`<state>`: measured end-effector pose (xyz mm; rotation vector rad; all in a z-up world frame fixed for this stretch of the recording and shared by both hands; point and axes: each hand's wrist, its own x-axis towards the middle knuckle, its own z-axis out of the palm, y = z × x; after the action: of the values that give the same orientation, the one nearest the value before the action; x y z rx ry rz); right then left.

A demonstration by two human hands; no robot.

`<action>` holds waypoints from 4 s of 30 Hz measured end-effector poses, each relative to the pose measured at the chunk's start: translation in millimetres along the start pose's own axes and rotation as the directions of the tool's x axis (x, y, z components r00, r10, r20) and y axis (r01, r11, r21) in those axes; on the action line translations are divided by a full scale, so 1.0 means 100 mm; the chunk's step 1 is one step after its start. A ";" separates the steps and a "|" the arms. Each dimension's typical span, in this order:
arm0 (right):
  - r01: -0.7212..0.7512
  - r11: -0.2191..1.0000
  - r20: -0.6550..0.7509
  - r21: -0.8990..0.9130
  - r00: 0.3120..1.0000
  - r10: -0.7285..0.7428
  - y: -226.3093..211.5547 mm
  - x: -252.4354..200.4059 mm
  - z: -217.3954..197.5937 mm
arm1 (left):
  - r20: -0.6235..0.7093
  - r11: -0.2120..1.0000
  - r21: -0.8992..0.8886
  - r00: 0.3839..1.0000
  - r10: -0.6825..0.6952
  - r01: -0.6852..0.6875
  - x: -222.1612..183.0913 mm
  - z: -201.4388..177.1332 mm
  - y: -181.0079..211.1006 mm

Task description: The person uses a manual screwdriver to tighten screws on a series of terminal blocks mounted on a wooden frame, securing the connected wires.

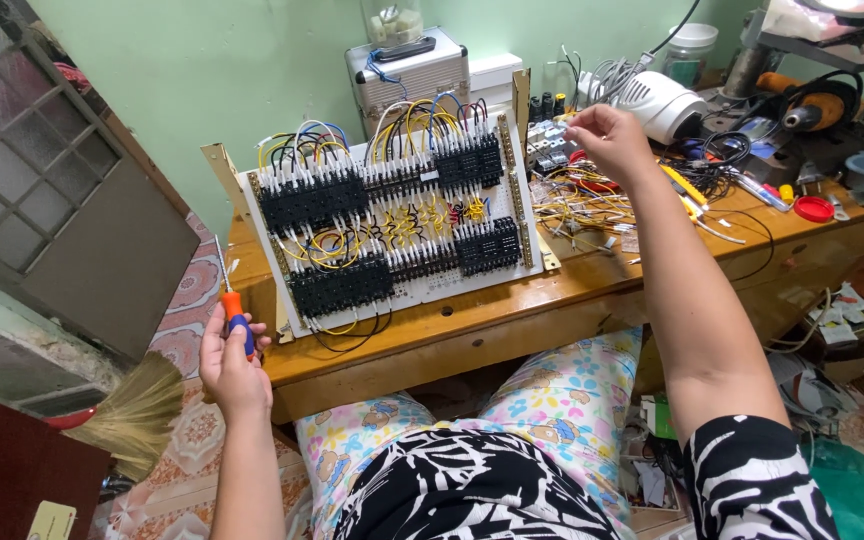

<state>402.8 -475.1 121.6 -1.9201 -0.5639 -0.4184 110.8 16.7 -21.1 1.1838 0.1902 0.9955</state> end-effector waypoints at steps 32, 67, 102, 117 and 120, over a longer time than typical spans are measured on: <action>0.725 0.620 -0.157 -0.300 0.603 -0.782 -1.23 -1.93 3.10 | 0.250 0.573 0.408 0.691 0.678 -0.711 -0.65 0.01 0.74; 0.697 0.695 -0.028 -0.179 0.702 -0.712 -1.32 -2.03 2.98 | 0.527 0.056 0.808 0.762 0.377 -0.587 -1.00 0.69 1.41; 0.611 0.686 -0.198 -0.394 0.673 -0.713 -1.38 -2.03 3.23 | 0.149 0.452 0.728 0.763 0.630 -0.515 -0.97 0.00 1.45; 0.549 0.714 -0.191 -0.436 0.719 -0.669 -1.38 -2.04 3.31 | 0.106 0.589 0.649 0.824 0.557 -0.482 -1.03 0.02 1.43; 0.497 0.776 -0.165 -0.389 0.791 -0.589 -1.46 -2.05 3.28 | 0.104 0.589 0.654 0.828 0.551 -0.475 -1.04 0.04 1.45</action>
<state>163.0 -163.4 -5.4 -1.9296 -0.9151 -1.2142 -26.8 -58.2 65.1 1.9102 0.3126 1.5929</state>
